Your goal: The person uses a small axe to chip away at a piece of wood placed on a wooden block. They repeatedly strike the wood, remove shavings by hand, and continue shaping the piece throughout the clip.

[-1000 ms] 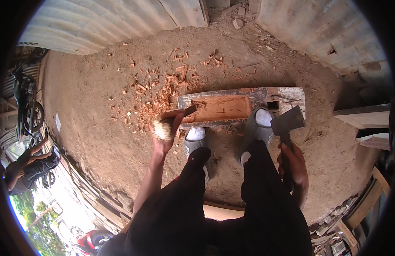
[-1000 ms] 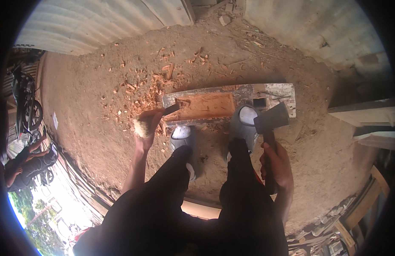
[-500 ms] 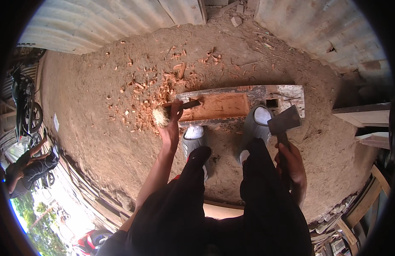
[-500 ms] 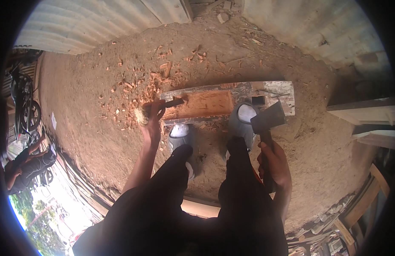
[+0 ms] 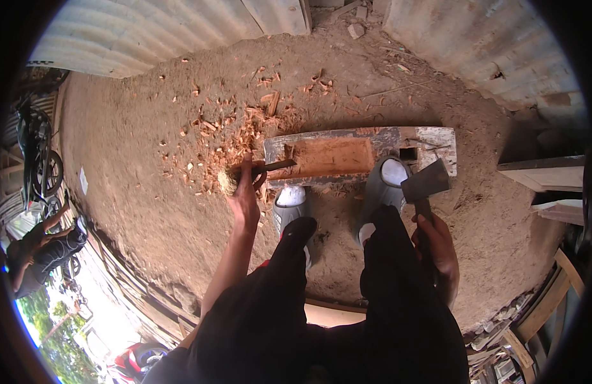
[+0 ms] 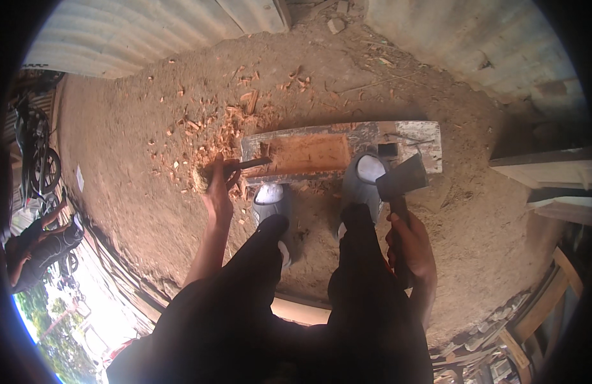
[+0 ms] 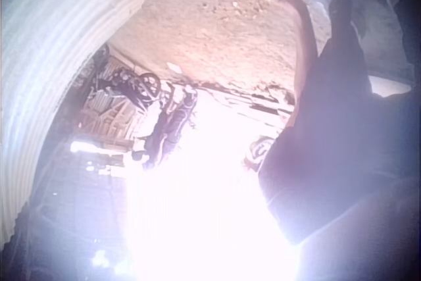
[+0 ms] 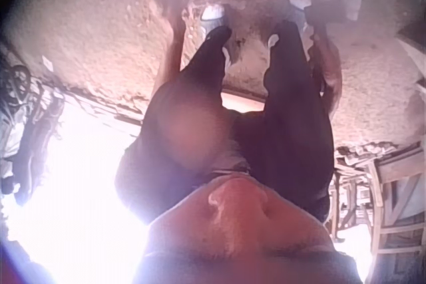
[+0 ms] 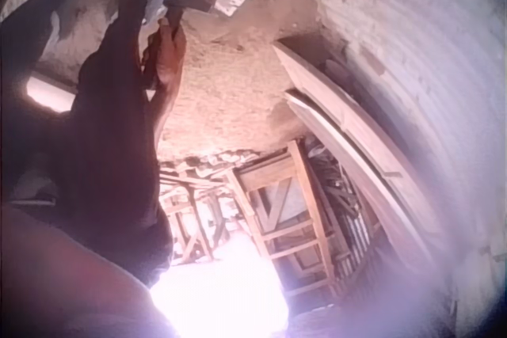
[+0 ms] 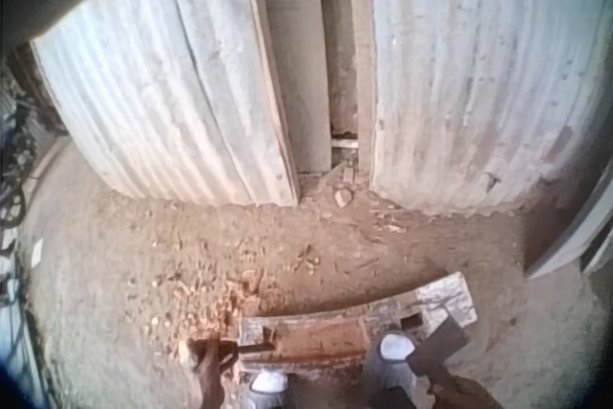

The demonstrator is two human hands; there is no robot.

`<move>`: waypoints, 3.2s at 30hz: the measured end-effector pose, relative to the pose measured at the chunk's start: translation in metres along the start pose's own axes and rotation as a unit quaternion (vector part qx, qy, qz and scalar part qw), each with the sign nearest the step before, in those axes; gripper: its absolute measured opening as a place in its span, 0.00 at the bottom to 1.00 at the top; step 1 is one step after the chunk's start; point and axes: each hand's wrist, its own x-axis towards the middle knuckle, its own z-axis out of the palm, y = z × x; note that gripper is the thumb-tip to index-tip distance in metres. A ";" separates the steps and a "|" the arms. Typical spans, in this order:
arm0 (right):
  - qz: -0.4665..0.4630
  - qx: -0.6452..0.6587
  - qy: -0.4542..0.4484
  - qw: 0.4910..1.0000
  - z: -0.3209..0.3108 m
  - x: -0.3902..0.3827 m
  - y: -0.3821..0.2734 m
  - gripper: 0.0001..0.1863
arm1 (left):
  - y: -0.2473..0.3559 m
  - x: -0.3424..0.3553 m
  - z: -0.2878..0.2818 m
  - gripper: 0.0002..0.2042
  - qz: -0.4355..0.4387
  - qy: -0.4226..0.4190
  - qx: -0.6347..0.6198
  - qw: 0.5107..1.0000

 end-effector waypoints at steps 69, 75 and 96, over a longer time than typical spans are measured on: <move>-0.004 -0.033 0.003 0.999 0.012 -0.002 0.001 0.17 | 0.000 -0.042 0.029 0.05 0.250 -0.257 0.117 0.926; -0.009 -0.051 -0.010 0.999 0.006 0.005 0.004 0.17 | -0.011 -0.007 0.005 0.10 0.143 -0.061 0.146 0.977; 0.000 -0.052 -0.014 0.999 0.008 0.006 0.006 0.17 | -0.003 0.004 0.018 0.11 0.101 -0.064 -0.011 0.993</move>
